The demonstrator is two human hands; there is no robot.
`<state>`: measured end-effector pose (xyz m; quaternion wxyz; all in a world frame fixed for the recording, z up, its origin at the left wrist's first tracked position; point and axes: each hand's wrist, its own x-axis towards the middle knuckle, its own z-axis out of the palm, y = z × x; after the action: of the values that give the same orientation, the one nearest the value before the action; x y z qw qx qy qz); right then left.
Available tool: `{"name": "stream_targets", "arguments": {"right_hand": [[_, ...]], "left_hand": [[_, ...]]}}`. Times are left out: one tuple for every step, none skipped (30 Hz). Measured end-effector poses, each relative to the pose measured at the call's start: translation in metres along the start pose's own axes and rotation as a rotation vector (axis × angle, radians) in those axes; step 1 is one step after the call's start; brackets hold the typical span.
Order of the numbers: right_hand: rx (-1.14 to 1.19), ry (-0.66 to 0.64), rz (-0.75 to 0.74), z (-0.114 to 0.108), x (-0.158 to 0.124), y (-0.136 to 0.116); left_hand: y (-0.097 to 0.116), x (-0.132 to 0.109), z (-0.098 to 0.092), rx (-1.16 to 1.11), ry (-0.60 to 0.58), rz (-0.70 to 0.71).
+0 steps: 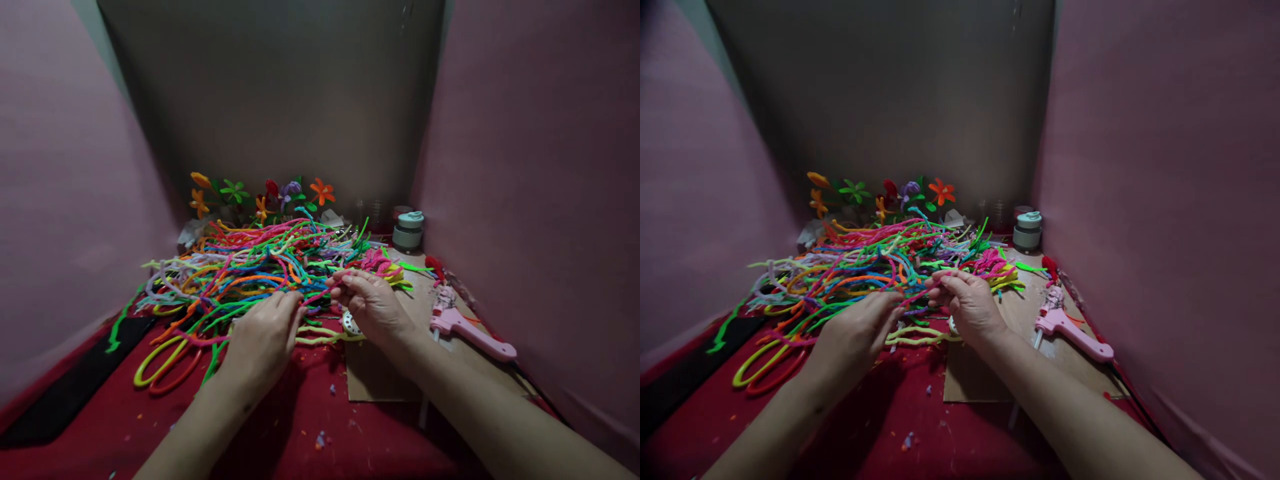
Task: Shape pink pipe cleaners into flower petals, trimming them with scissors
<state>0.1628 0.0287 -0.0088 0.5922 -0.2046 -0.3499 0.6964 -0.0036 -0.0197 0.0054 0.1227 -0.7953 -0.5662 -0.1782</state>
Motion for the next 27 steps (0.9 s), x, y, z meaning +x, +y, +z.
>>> {"name": "stream_targets", "arguments": {"right_hand": [[0.013, -0.002, 0.013, 0.001, 0.0, 0.0], [0.022, -0.005, 0.03, 0.002, -0.001, -0.001], [0.027, -0.007, 0.045, 0.002, -0.001, -0.001], [0.03, -0.008, 0.054, 0.003, -0.001, -0.001], [0.033, -0.009, 0.058, 0.003, -0.001, -0.002], [0.035, -0.011, 0.059, 0.002, -0.002, -0.002], [0.037, -0.012, 0.059, 0.002, -0.002, -0.002], [0.037, -0.013, 0.06, 0.001, -0.001, -0.002], [0.037, -0.016, 0.065, 0.001, -0.001, -0.002], [0.036, -0.02, 0.07, 0.0, -0.001, -0.002], [0.034, -0.021, 0.07, -0.001, -0.001, -0.001], [0.031, -0.019, 0.066, -0.001, -0.001, -0.001], [0.027, -0.017, 0.058, -0.002, -0.001, -0.001], [0.023, -0.015, 0.049, -0.002, -0.001, 0.0], [0.018, -0.011, 0.042, -0.003, -0.001, 0.0], [0.014, -0.012, 0.044, -0.003, -0.001, 0.0], [0.012, -0.017, 0.055, -0.004, -0.001, 0.0], [0.012, -0.026, 0.074, -0.004, -0.001, 0.0], [0.011, -0.039, 0.096, -0.004, -0.002, -0.001], [0.008, -0.053, 0.123, -0.005, -0.002, -0.001], [0.005, -0.069, 0.147, -0.005, -0.003, -0.001], [-0.002, -0.084, 0.172, -0.006, -0.003, -0.002], [-0.007, -0.101, 0.195, -0.006, -0.004, -0.002], [-0.008, -0.12, 0.212, -0.007, -0.005, -0.001], [-0.012, -0.134, 0.235, -0.007, -0.005, -0.001], [-0.012, -0.149, 0.261, -0.008, -0.006, 0.0], [-0.008, -0.164, 0.29, -0.008, -0.006, 0.001]], "left_hand": [[0.003, 0.004, -0.001, -0.045, -0.015, 0.001], [0.006, 0.008, -0.001, -0.084, -0.028, 0.002], [0.008, 0.012, -0.001, -0.115, -0.036, 0.004], [0.011, 0.014, -0.001, -0.136, -0.039, 0.004], [0.013, 0.017, -0.002, -0.15, -0.038, 0.005], [0.014, 0.019, -0.002, -0.161, -0.033, 0.008], [0.015, 0.02, -0.002, -0.176, -0.026, 0.014], [0.015, 0.02, -0.003, -0.196, -0.019, 0.02], [0.015, 0.021, -0.002, -0.219, -0.011, 0.022], [0.014, 0.021, -0.002, -0.243, -0.002, 0.022], [0.013, 0.021, -0.002, -0.264, 0.005, 0.02], [0.012, 0.02, -0.001, -0.281, 0.012, 0.015], [0.011, 0.02, -0.001, -0.295, 0.018, 0.011], [0.011, 0.02, 0.0, -0.309, 0.021, 0.007], [0.012, 0.019, 0.0, -0.323, 0.02, 0.003], [0.013, 0.018, -0.001, -0.341, 0.013, -0.005], [0.014, 0.016, -0.003, -0.367, -0.005, -0.018], [0.015, 0.015, -0.006, -0.408, -0.043, -0.027], [0.014, 0.013, -0.01, -0.464, -0.097, -0.031], [0.011, 0.01, -0.014, -0.531, -0.157, -0.036], [0.005, 0.007, -0.019, -0.596, -0.202, -0.051], [-0.005, 0.003, -0.024, -0.648, -0.226, -0.078], [-0.017, -0.002, -0.029, -0.67, -0.216, -0.126], [-0.032, -0.008, -0.033, -0.642, -0.149, -0.205], [-0.049, -0.015, -0.037, -0.573, -0.102, -0.276], [-0.066, -0.023, -0.04, -0.47, -0.06, -0.335], [-0.082, -0.032, -0.041, -0.34, -0.069, -0.372]]}}
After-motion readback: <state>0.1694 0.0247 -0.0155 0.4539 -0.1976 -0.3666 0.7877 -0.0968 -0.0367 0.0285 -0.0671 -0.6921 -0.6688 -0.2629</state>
